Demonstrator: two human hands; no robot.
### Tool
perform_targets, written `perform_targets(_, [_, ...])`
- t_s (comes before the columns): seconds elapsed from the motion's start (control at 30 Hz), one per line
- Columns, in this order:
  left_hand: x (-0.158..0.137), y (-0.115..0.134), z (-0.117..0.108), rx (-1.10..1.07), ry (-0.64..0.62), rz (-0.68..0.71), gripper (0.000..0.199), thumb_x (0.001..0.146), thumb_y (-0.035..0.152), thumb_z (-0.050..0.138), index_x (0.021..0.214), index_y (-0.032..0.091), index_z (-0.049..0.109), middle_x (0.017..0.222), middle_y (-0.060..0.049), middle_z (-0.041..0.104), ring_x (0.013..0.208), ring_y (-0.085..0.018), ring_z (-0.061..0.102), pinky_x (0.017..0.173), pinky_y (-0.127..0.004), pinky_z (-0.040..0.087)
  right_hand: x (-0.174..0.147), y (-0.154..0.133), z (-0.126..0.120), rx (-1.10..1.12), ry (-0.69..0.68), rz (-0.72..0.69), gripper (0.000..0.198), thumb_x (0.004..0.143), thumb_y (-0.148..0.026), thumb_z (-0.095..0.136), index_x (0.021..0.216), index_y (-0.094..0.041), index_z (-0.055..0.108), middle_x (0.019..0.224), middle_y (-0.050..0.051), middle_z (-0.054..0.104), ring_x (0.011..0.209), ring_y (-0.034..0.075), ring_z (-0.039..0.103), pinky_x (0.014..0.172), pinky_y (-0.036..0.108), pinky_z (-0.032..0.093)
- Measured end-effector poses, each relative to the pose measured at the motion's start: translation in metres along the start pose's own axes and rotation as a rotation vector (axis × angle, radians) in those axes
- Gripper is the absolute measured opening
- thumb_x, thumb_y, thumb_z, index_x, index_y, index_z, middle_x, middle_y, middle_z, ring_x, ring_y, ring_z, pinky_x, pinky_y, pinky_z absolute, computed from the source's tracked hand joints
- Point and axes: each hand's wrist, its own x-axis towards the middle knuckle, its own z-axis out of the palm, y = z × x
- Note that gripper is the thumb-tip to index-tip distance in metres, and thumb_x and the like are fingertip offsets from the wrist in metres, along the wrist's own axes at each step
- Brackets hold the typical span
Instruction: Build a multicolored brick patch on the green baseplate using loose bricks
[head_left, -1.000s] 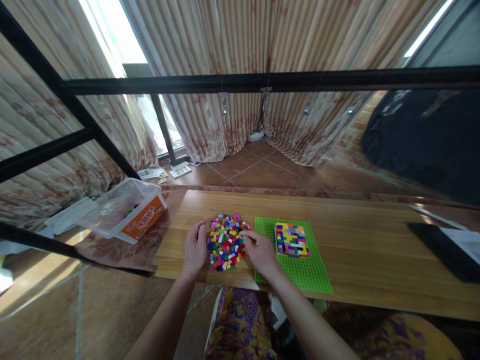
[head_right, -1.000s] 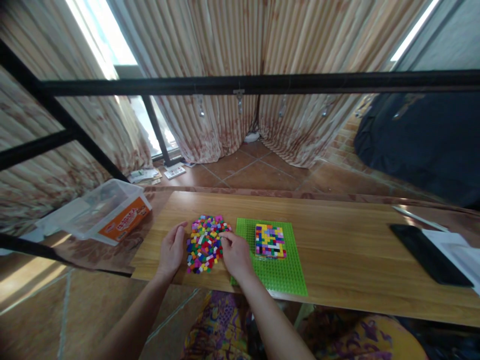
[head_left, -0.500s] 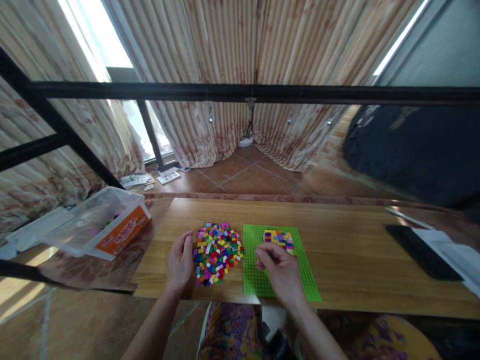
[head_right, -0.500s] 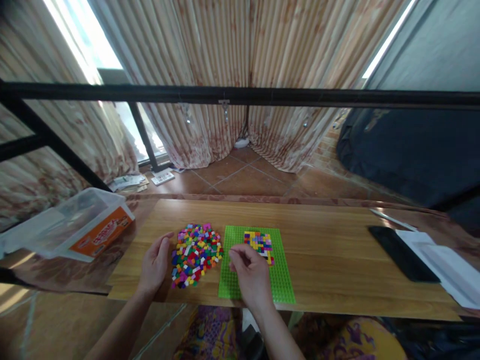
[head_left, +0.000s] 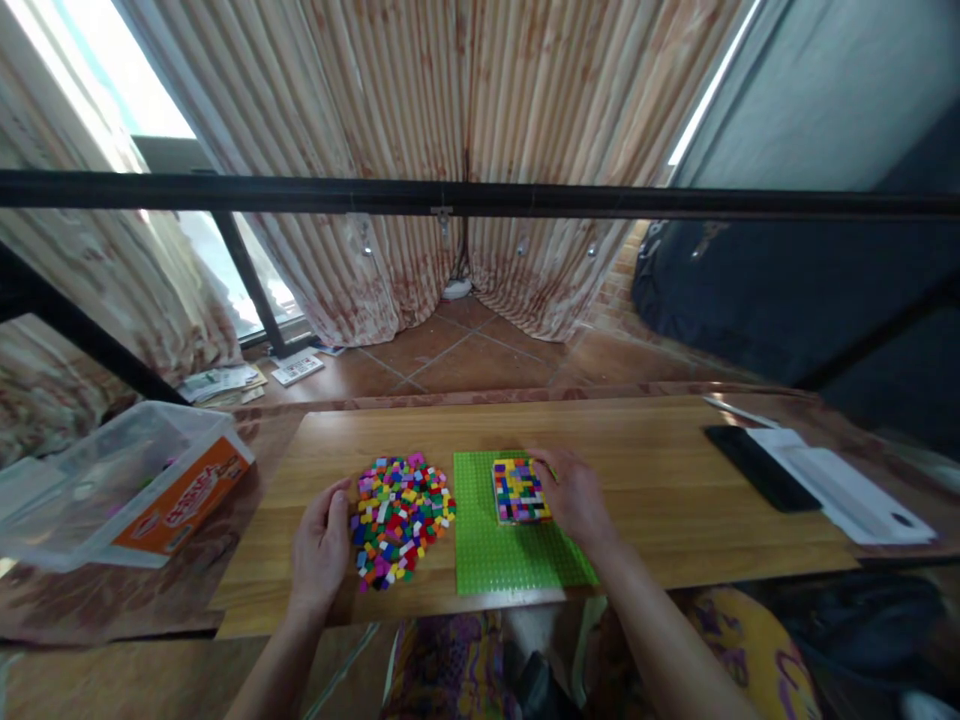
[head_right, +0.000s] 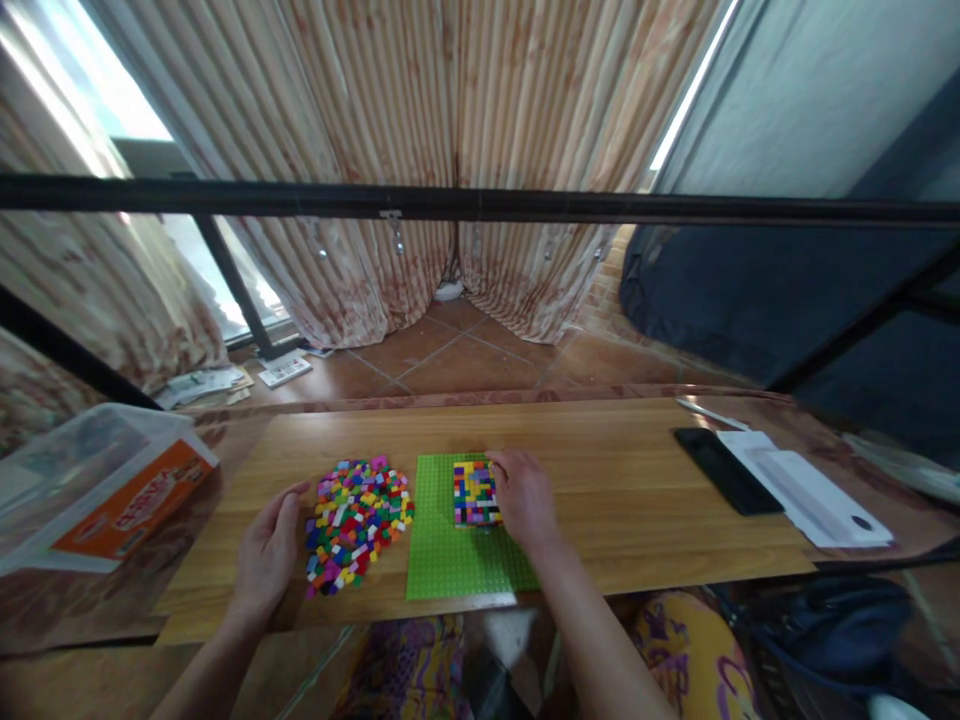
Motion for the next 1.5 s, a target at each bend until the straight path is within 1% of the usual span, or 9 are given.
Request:
perform_targets(0.17, [0.002,-0.006,0.002,0.029,0.018,0.017,0.049,0.088,0.049,0.038,0.108,0.016,0.068,0.115,-0.011,0.070,0.111,-0.027,0.062,0.099,-0.038,0.047,0.007,0.004,0.002,-0.134,-0.105,-0.068,0.030,0.090,-0.019,0.047,0.109,-0.019,0.070,0.108,0.009,0.072,0.102,0.023,0.061,0.094,0.041,0.047])
perform_targets(0.3, [0.003,-0.007,0.003,0.047,0.014,0.019,0.050,0.088,0.049,0.037,0.108,0.016,0.068,0.114,-0.011,0.070,0.111,-0.026,0.062,0.099,-0.038,0.047,0.009,0.006,0.002,-0.158,-0.116,-0.097,0.029,0.090,-0.019,0.048,0.108,-0.021,0.070,0.109,0.008,0.072,0.102,0.022,0.061,0.093,0.040,0.047])
perform_targets(0.63, [0.002,-0.007,0.004,0.055,0.012,0.031,0.048,0.089,0.046,0.038,0.109,0.015,0.068,0.112,-0.011,0.070,0.107,-0.026,0.063,0.098,-0.038,0.048,0.016,0.018,-0.001,-0.072,-0.190,-0.185,0.033,0.088,-0.017,0.051,0.114,-0.023,0.069,0.098,0.007,0.073,0.093,0.020,0.062,0.083,0.036,0.051])
perform_targets(0.9, [0.001,-0.008,0.005,0.048,0.021,0.055,0.046,0.090,0.045,0.038,0.107,0.016,0.069,0.110,-0.010,0.071,0.104,-0.025,0.064,0.096,-0.037,0.049,0.038,0.025,-0.009,-0.024,-0.352,-0.317,0.034,0.086,-0.016,0.052,0.114,-0.025,0.069,0.101,0.007,0.074,0.092,0.020,0.065,0.085,0.037,0.052])
perform_targets(1.07, [0.001,-0.008,0.006,0.059,0.015,0.069,0.045,0.091,0.044,0.037,0.107,0.016,0.069,0.109,-0.010,0.071,0.104,-0.025,0.064,0.095,-0.037,0.049,0.042,0.025,-0.011,-0.016,-0.398,-0.310,0.033,0.086,-0.017,0.053,0.113,-0.024,0.070,0.102,0.007,0.074,0.093,0.020,0.066,0.087,0.036,0.052])
perform_targets(1.2, [0.001,-0.009,0.006,0.081,0.019,0.081,0.046,0.091,0.044,0.036,0.107,0.016,0.069,0.108,-0.010,0.071,0.104,-0.025,0.064,0.094,-0.038,0.048,0.040,0.022,-0.012,-0.016,-0.401,-0.295,0.034,0.086,-0.017,0.052,0.115,-0.024,0.068,0.102,0.007,0.073,0.092,0.019,0.067,0.086,0.035,0.053])
perform_targets(1.33, [0.001,-0.008,0.006,0.074,0.025,0.115,0.045,0.092,0.043,0.037,0.105,0.016,0.070,0.106,-0.010,0.072,0.102,-0.025,0.065,0.093,-0.038,0.049,0.037,0.023,-0.013,0.000,-0.366,-0.263,0.038,0.085,-0.021,0.055,0.122,-0.025,0.064,0.092,0.004,0.074,0.089,0.020,0.068,0.085,0.037,0.053])
perform_targets(1.4, [0.000,-0.006,0.006,0.064,0.027,0.127,0.046,0.092,0.043,0.036,0.103,0.015,0.070,0.105,-0.011,0.072,0.100,-0.025,0.065,0.092,-0.038,0.049,0.033,0.025,-0.012,0.015,-0.320,-0.233,0.041,0.084,-0.025,0.057,0.125,-0.024,0.061,0.091,0.004,0.074,0.090,0.021,0.068,0.087,0.039,0.053])
perform_targets(1.5, [0.000,-0.003,0.006,0.064,0.023,0.135,0.046,0.093,0.043,0.035,0.103,0.015,0.070,0.103,-0.011,0.072,0.100,-0.024,0.065,0.093,-0.038,0.049,0.022,0.024,-0.010,0.027,-0.168,-0.180,0.041,0.085,-0.032,0.057,0.124,-0.021,0.060,0.096,0.008,0.074,0.093,0.024,0.068,0.087,0.043,0.053])
